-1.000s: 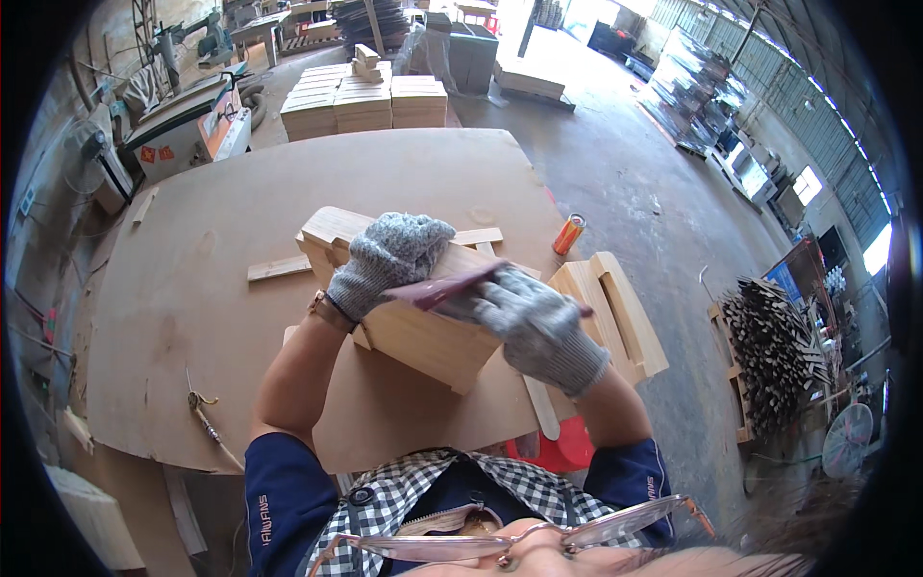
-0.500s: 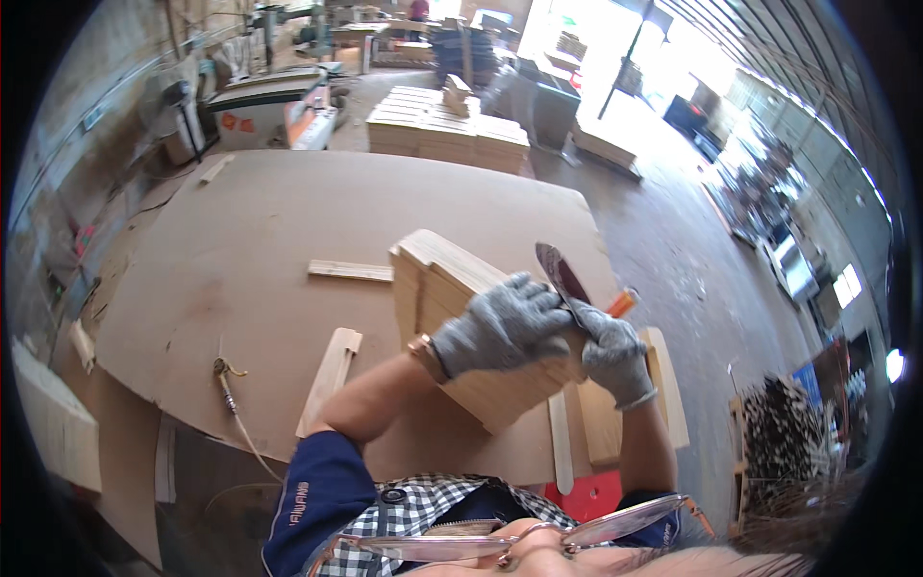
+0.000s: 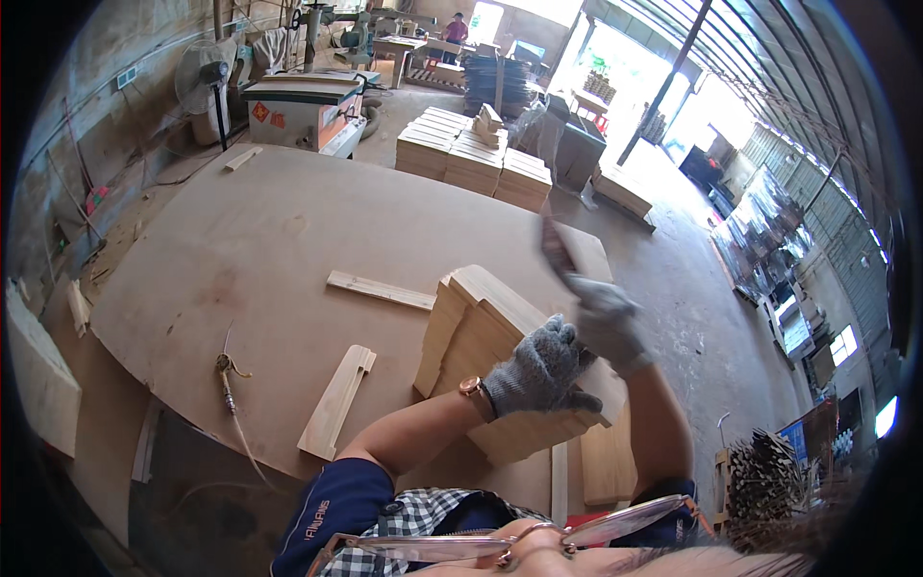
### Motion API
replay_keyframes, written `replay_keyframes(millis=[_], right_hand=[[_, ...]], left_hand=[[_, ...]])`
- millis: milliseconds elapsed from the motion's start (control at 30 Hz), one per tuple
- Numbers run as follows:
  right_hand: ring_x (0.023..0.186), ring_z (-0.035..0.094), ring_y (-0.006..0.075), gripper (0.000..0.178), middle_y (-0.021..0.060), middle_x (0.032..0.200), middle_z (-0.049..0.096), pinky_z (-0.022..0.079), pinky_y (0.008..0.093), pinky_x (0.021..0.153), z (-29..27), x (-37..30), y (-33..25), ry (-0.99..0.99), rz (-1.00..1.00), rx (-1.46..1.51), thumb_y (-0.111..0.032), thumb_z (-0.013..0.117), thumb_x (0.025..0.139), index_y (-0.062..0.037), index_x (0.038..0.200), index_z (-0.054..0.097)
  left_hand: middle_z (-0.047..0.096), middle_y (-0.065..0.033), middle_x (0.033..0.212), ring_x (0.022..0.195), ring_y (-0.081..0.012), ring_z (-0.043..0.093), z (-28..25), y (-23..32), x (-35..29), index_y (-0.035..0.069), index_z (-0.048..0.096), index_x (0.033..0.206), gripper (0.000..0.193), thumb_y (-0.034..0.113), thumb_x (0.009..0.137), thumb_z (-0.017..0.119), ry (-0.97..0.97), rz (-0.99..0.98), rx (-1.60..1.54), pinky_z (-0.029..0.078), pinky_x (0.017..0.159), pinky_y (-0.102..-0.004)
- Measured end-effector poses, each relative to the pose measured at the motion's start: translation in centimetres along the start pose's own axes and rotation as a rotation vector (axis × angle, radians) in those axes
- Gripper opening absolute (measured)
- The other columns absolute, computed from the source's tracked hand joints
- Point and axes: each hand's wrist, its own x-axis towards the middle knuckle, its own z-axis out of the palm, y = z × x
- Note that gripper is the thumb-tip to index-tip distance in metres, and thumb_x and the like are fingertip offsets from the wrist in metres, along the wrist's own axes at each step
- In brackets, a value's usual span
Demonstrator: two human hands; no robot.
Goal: Sanding the edges and surfaces of wooden furniture components using sandpaper and a pneumatic tool.
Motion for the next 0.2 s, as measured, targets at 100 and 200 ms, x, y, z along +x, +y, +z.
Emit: replay_keyframes(millis=[100, 200], right_hand=[[0.092, 0.062, 0.0333, 0.046, 0.0172, 0.102, 0.065, 0.049, 0.0415, 0.083, 2.1, 5.7, -4.1, -0.552, 0.127, 0.083, -0.008, 0.043, 0.077, -0.0131, 0.119, 0.06], [0.095, 0.06, 0.0367, 0.049, 0.0198, 0.102, 0.063, 0.047, 0.0421, 0.087, 4.4, 8.1, -4.9, -0.475, 0.058, 0.139, -0.01, 0.045, 0.076, -0.0132, 0.123, 0.057]], left_hand=[[0.056, -0.0215, 0.11, 0.106, -0.0386, 0.053, 0.6, 0.0, 0.0, 0.002, 0.054, 0.115, 0.077, 0.07, 0.08, 0.05, 0.268, 0.021, -0.066, 0.038, 0.096, -0.0474], [0.051, -0.0205, 0.125, 0.117, -0.0396, 0.047, 0.8, 0.1, 0.2, 0.003, 0.048, 0.126, 0.08, 0.07, 0.081, 0.049, -0.175, -0.087, -0.086, 0.037, 0.099, -0.0454]])
